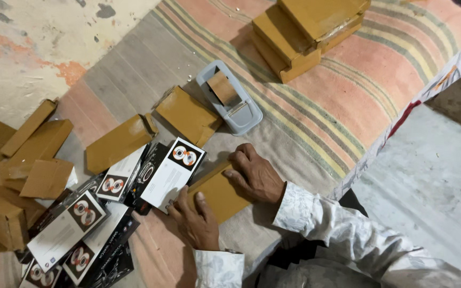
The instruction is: The person places small product boxes into larger cardboard shipping boxes, seals them with tape using a handheld dispenser, and stacks the finished packages. The person also opens a product box to reveal its contents before repacking.
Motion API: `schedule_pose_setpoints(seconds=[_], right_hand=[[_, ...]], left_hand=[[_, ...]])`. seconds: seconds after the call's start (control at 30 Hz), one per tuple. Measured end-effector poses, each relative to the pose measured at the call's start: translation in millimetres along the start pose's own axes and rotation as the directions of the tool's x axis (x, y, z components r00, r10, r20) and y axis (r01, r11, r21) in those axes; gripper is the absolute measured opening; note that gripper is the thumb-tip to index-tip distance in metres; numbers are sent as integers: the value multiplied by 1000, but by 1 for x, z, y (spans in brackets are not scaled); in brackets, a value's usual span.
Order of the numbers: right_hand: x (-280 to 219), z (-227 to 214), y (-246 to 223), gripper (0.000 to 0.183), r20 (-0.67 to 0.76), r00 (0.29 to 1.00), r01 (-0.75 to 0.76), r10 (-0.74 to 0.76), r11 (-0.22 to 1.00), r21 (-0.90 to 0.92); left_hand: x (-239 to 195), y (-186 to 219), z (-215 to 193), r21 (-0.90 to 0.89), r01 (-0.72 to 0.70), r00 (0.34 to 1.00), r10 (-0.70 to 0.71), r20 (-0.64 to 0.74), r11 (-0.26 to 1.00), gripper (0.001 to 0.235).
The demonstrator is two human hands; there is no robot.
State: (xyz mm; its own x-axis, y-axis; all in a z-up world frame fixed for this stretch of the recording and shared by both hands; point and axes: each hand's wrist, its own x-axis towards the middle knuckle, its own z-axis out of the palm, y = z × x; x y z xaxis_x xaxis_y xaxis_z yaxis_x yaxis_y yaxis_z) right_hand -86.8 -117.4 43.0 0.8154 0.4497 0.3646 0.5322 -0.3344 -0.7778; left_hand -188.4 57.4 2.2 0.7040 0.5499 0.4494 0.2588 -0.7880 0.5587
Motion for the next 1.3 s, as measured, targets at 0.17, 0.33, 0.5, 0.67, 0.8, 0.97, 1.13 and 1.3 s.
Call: schedule_pose_setpoints(seconds=[0.17,0.33,0.5,0.67,0.8,0.97,1.13,1.3], right_hand=[[0,19,-27,31,-109,971,160,-214,913,-375],[11,35,-28,23,-35,927,297,-372,790,-536],[7,38,-14,22,-87,944,232,-318,829,-510],[3,31,-20,48,-1,1000,19,-23,860,-511],[3,24,-19,48,-81,982,103,-168,849,-519],[4,30,-8,43,74,997,32,19,772,-635],[-1,29,-4,53,-1,993,96,-115,834,-544],[2,21,-4,56,27,987,151,-159,850,-504]], left_hand=[[-9,7,-1,98,-90,986,102,-128,991,45],[10,24,9,185,-201,958,233,-169,962,27],[14,22,14,138,-180,970,199,-140,974,24],[28,20,18,351,95,940,-201,277,931,37],[21,18,11,306,-182,980,146,135,935,56],[7,14,12,290,3,980,-61,190,957,49],[8,19,6,298,-8,975,-59,213,955,53],[11,22,-12,259,-169,943,80,323,951,85]])
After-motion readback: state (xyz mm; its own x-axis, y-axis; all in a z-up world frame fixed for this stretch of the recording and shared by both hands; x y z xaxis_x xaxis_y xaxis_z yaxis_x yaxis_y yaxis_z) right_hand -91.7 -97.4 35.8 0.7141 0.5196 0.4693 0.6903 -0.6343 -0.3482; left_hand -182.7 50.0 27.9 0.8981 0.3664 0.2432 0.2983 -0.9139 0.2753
